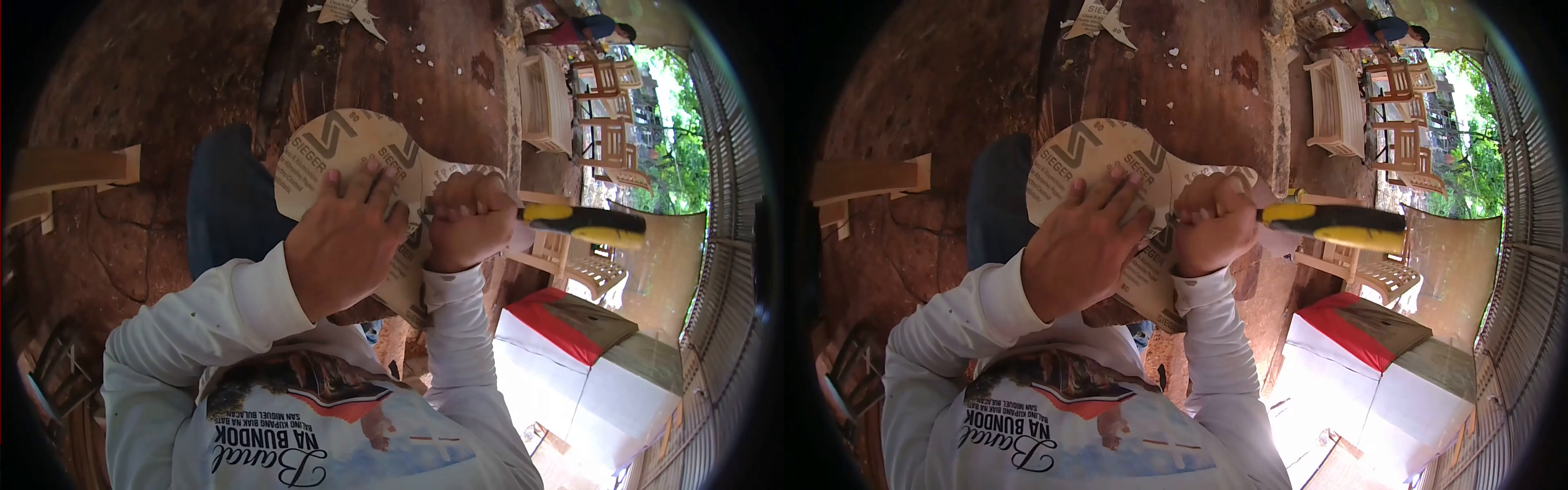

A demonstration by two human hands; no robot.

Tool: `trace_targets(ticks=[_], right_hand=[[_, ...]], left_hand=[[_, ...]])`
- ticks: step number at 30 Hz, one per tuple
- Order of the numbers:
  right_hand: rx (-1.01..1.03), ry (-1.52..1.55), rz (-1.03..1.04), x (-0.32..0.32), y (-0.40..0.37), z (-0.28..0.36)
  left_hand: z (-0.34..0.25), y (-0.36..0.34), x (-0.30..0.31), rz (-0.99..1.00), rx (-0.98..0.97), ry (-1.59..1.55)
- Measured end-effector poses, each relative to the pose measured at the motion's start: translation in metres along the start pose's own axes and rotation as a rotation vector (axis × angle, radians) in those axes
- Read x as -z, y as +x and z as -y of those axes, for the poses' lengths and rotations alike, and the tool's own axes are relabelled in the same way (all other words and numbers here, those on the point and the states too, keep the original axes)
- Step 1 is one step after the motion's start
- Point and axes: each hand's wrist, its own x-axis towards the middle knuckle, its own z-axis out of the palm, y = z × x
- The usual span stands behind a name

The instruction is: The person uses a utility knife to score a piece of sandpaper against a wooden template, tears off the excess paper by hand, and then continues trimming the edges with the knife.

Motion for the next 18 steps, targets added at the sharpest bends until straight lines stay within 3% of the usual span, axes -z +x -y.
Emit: trace_targets(ticks=[2,5,18], right_hand=[[0.059,0.061,0.059,-0.009,0.006,0.008],[0.071,-0.112,0.0,-0.017,0.006,0.006],[0.008,0.052,0.114,-0.009,0.014,-0.006]], left_hand=[[0.0,-0.001,-0.001,-0.008,-0.005,-0.016],[0.001,0.0,-0.001,-0.012,-0.012,-0.045],[0.002,0.0,-0.001,-0.013,0.013,-0.048]])
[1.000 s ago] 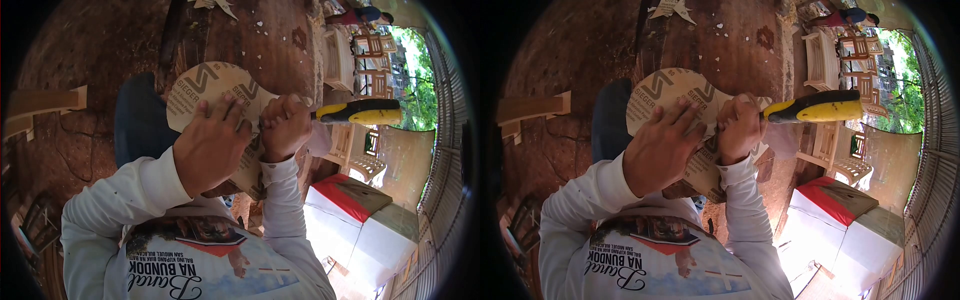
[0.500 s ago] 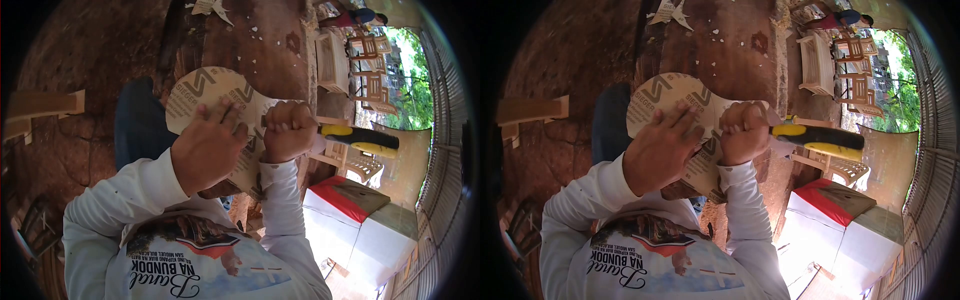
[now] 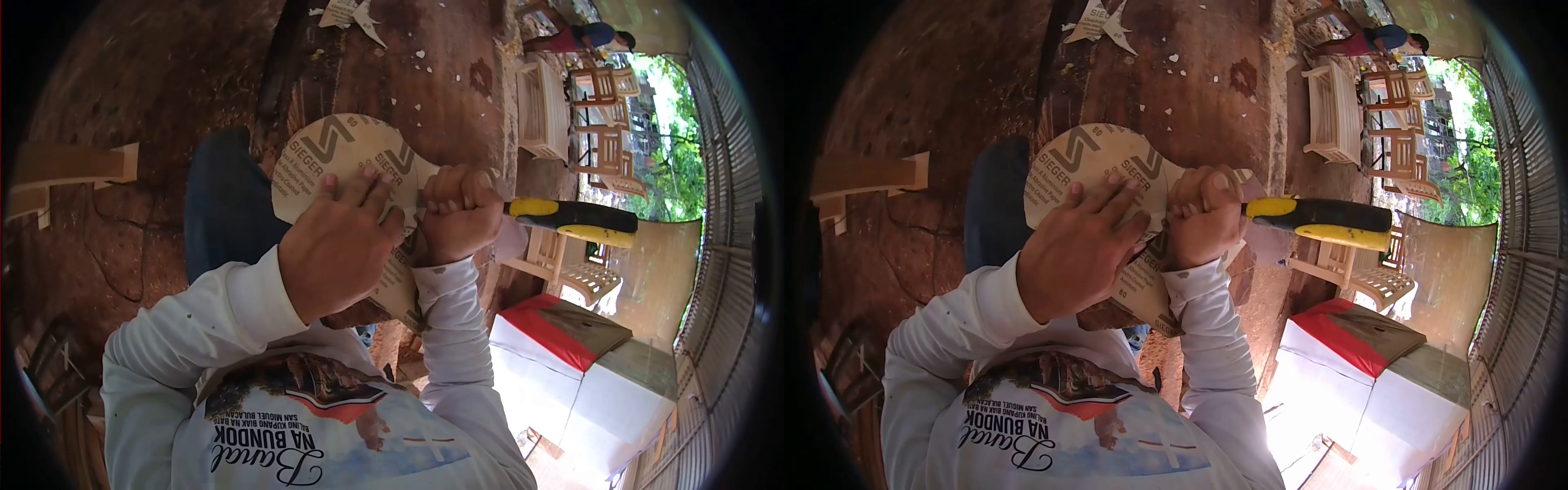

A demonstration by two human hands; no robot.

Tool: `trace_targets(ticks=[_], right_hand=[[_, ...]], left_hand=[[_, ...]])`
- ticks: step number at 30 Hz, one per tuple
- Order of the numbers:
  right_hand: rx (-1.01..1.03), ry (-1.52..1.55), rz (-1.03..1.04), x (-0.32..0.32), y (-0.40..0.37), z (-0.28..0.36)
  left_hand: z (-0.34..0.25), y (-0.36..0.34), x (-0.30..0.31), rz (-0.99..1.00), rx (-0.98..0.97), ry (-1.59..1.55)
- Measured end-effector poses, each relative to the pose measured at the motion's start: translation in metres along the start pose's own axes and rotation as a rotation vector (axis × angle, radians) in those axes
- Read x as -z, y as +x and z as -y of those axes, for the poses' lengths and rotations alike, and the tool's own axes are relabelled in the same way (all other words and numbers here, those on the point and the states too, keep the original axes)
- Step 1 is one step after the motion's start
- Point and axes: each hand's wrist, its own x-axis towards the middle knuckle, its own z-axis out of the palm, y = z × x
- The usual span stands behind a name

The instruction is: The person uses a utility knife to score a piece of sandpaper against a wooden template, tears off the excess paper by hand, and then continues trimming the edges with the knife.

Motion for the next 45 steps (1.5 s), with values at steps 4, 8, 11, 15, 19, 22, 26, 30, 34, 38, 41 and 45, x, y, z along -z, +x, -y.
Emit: trace_targets(ticks=[4,8,11,15,19,22,26,30,34,38,41,45], right_hand=[[0.012,-0.021,-0.006,0.002,0.001,-0.001],[-0.005,-0.033,-0.028,-0.002,-0.002,0.001],[0.009,0.005,0.009,0.002,-0.001,-0.002],[0.048,-0.059,0.014,0.0,-0.001,-0.002],[0.048,-0.085,-0.01,-0.003,-0.002,-0.001],[0.029,-0.093,-0.015,-0.004,-0.002,0.001],[0.025,-0.1,-0.033,-0.006,-0.003,0.001],[0.021,-0.093,-0.041,-0.006,-0.004,0.001],[0.01,-0.08,-0.041,-0.007,-0.003,0.001],[0.205,-0.457,0.007,0.01,-0.002,-0.014],[0.397,-0.853,0.087,0.026,-0.002,-0.023],[0.159,-0.418,0.049,0.018,-0.007,-0.015]], left_hand=[[0.0,0.0,-0.001,-0.002,0.0,-0.004],[0.0,0.0,-0.001,0.0,-0.001,0.002],[-0.001,0.0,-0.001,-0.003,0.004,-0.014],[-0.001,0.0,-0.001,-0.006,0.005,-0.011],[-0.001,0.0,0.0,-0.009,-0.004,0.004],[-0.001,0.0,0.0,0.001,-0.005,0.004],[-0.001,0.0,0.0,0.002,-0.006,0.016],[-0.001,0.0,-0.001,-0.001,-0.004,0.01],[-0.001,0.0,0.0,-0.006,-0.006,-0.003],[-0.001,0.001,0.003,-0.005,-0.013,-0.008],[-0.001,0.001,0.003,-0.009,-0.002,-0.022],[-0.003,0.002,0.003,-0.026,0.014,-0.021]])
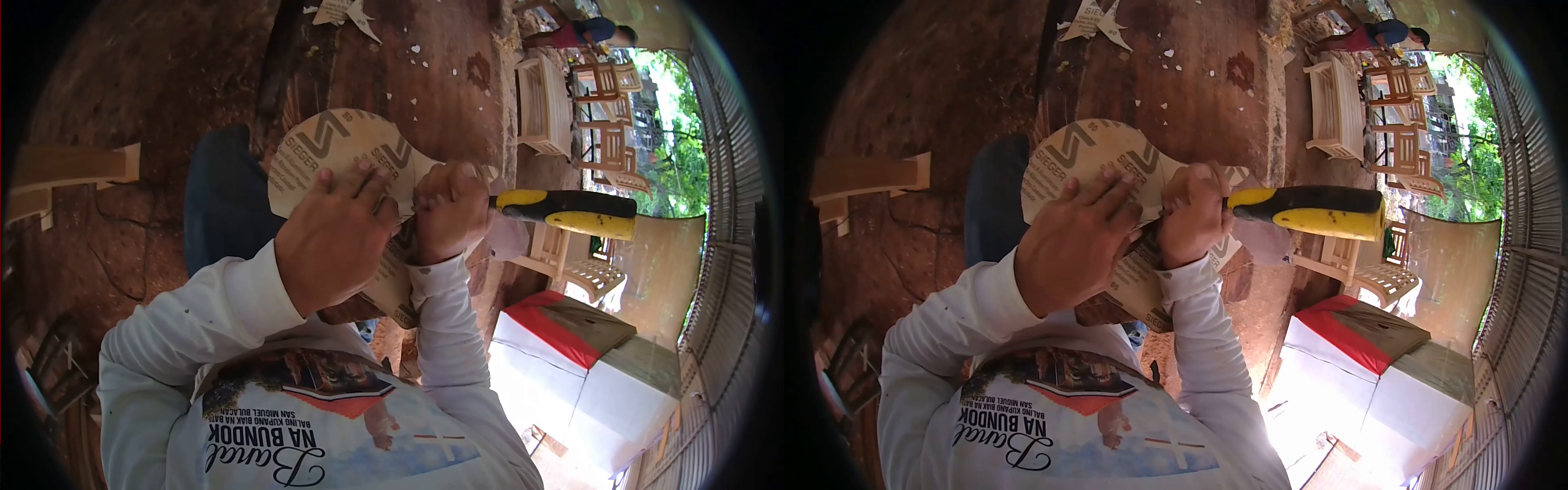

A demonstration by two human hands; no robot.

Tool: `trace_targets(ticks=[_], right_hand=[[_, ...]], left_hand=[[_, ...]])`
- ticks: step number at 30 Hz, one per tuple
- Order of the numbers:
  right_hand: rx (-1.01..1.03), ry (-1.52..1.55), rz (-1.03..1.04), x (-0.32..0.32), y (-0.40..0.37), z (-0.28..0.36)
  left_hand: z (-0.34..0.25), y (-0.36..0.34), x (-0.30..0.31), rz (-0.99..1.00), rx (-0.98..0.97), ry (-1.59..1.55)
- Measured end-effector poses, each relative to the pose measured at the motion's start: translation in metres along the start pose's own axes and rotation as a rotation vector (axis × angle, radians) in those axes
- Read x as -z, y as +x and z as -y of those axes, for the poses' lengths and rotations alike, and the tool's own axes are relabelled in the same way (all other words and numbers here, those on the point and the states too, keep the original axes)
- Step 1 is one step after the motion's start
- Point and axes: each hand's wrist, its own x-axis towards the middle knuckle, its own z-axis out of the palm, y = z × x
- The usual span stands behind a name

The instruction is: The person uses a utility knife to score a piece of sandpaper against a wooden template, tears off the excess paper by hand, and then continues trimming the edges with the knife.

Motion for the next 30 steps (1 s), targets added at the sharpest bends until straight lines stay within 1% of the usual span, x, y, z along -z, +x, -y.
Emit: trace_targets(ticks=[2,5,8,11,13,15,17,20,22,24,25,27,30], right_hand=[[-0.118,0.242,-0.079,-0.01,-0.004,0.012],[-0.093,0.231,-0.06,-0.008,-0.004,0.009],[-0.105,0.21,-0.131,-0.014,-0.004,0.015],[-0.078,0.16,-0.145,-0.016,-0.006,0.015],[-0.022,0.159,-0.19,-0.016,-0.008,0.006],[-0.021,0.151,-0.179,-0.014,-0.009,0.005],[-0.075,0.134,-0.114,-0.012,-0.009,0.013],[0.017,0.08,-0.096,-0.009,-0.009,0.004],[-0.114,0.294,-0.237,-0.013,-0.011,0.007],[-0.133,0.322,-0.227,-0.01,-0.013,0.007],[-0.087,0.242,-0.145,-0.002,-0.013,0.005],[-0.031,0.168,-0.074,0.008,-0.017,0.002],[0.006,0.197,-0.076,0.002,-0.012,0.0]], left_hand=[[0.001,0.0,0.0,-0.007,-0.003,0.006],[0.001,-0.001,-0.002,-0.019,-0.008,0.004],[0.0,-0.001,-0.002,-0.026,-0.012,0.001],[0.001,-0.001,0.0,-0.022,-0.003,0.0],[0.0,-0.001,0.001,-0.012,0.0,0.011],[0.001,-0.001,0.0,-0.016,-0.002,0.016],[0.0,-0.001,0.0,-0.014,-0.002,0.01],[-0.001,-0.002,0.001,-0.016,-0.001,0.005],[0.0,-0.002,-0.001,-0.02,-0.005,0.018],[0.001,-0.002,0.0,-0.001,-0.012,0.026],[0.001,-0.003,0.0,0.009,-0.016,0.026],[0.001,-0.004,0.001,0.031,-0.032,0.024],[0.005,-0.003,0.002,0.069,-0.054,0.029]])
